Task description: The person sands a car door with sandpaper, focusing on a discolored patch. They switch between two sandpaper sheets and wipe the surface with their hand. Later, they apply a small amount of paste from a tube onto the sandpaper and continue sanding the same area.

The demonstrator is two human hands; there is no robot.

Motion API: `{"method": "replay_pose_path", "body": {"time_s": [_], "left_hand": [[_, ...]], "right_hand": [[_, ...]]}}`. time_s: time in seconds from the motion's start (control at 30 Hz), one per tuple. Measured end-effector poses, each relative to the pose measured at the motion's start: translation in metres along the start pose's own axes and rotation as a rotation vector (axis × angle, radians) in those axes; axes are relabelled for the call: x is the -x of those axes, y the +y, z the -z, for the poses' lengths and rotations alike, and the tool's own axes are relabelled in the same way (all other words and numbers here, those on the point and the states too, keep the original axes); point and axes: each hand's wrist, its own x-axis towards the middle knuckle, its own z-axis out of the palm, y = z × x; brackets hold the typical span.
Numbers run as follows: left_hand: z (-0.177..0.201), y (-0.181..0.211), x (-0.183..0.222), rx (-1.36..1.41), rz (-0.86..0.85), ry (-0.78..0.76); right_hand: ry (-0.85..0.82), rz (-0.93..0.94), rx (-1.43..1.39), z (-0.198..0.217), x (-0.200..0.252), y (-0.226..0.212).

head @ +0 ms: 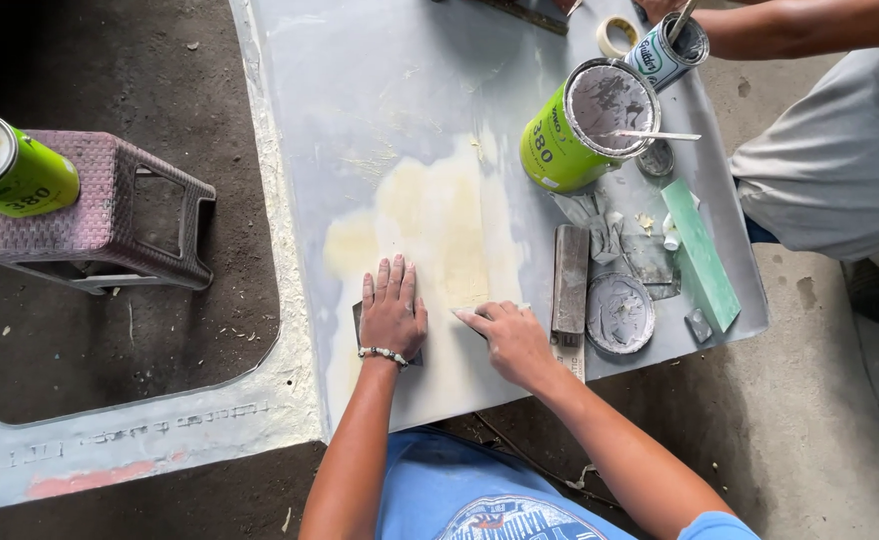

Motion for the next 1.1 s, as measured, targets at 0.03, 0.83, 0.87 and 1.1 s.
{"method": "replay_pose_path", "body": {"time_s": [0.03, 0.83, 0.87, 1.1], "left_hand": [[0.0, 0.0, 0.0, -0.001, 0.002, 0.0], [0.002, 0.001, 0.001, 0.013, 0.016, -0.032], [0.002, 0.0, 0.003, 0.012, 0.009, -0.011], [0.002, 0.0, -0.002, -0.001, -0.009, 0.015]], "right_hand": [[-0.001, 0.002, -0.001, -0.001, -0.003, -0.001], [-0.155, -0.059, -0.058, 0.015, -0.009, 0.004], [-0.13, -0.055, -0.054, 0.012, -0.01, 0.003], [-0.097, -0.036, 0.002, 0.008, -0.017, -0.005]]}}
